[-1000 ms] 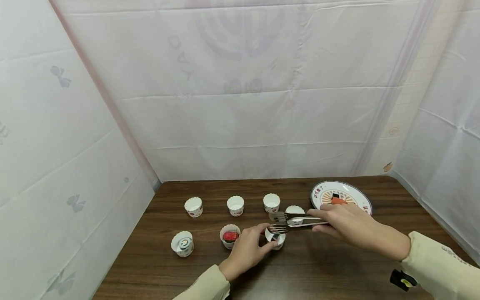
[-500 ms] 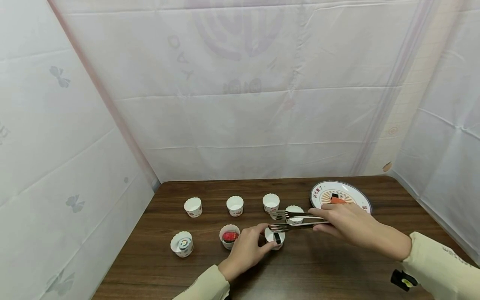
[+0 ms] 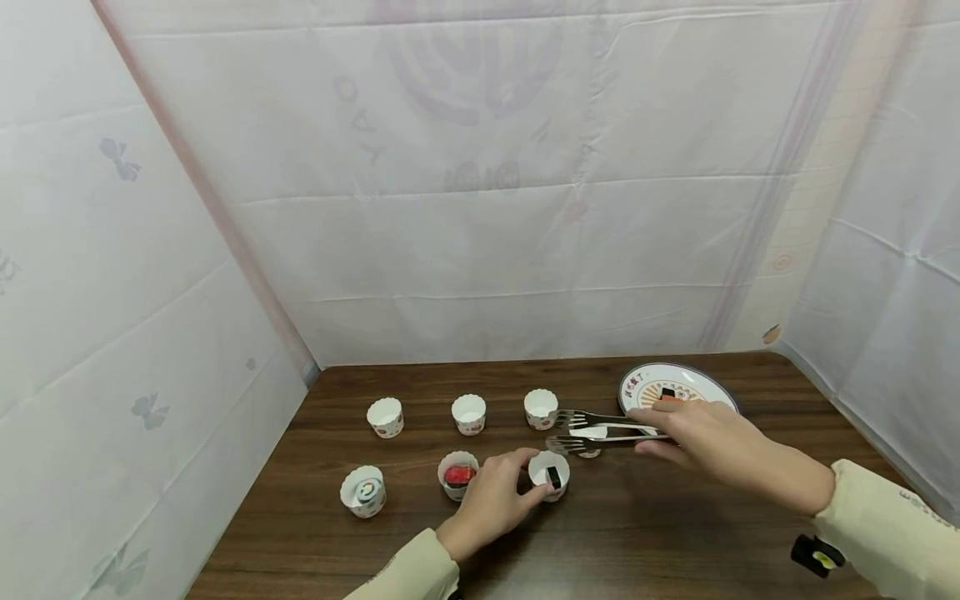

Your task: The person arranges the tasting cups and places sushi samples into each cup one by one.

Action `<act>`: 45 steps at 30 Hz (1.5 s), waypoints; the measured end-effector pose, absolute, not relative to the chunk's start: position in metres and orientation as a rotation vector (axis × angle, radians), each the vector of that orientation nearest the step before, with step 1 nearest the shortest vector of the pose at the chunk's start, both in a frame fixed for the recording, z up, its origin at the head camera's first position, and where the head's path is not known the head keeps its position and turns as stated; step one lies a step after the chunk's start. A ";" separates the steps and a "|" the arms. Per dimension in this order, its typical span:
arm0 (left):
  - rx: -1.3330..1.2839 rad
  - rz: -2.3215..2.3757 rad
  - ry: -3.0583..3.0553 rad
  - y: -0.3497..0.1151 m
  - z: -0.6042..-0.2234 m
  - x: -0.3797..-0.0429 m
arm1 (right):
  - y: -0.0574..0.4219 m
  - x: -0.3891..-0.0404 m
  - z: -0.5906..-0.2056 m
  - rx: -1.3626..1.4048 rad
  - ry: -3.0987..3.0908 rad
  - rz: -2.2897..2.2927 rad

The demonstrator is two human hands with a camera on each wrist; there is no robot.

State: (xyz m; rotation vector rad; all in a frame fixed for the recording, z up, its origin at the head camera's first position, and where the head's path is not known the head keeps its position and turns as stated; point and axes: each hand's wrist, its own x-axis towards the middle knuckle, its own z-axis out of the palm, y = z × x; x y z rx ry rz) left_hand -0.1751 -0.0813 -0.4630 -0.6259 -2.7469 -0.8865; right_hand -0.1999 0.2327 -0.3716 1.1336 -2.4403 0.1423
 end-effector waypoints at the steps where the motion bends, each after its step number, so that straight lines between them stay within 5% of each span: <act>1: -0.624 -0.887 -2.749 -0.081 -0.463 -0.175 | 0.234 -0.200 -0.371 1.135 -2.441 0.149; 45: -0.507 -0.817 -2.680 -0.136 -0.423 -0.194 | 0.273 -0.211 -0.373 0.946 -2.623 0.190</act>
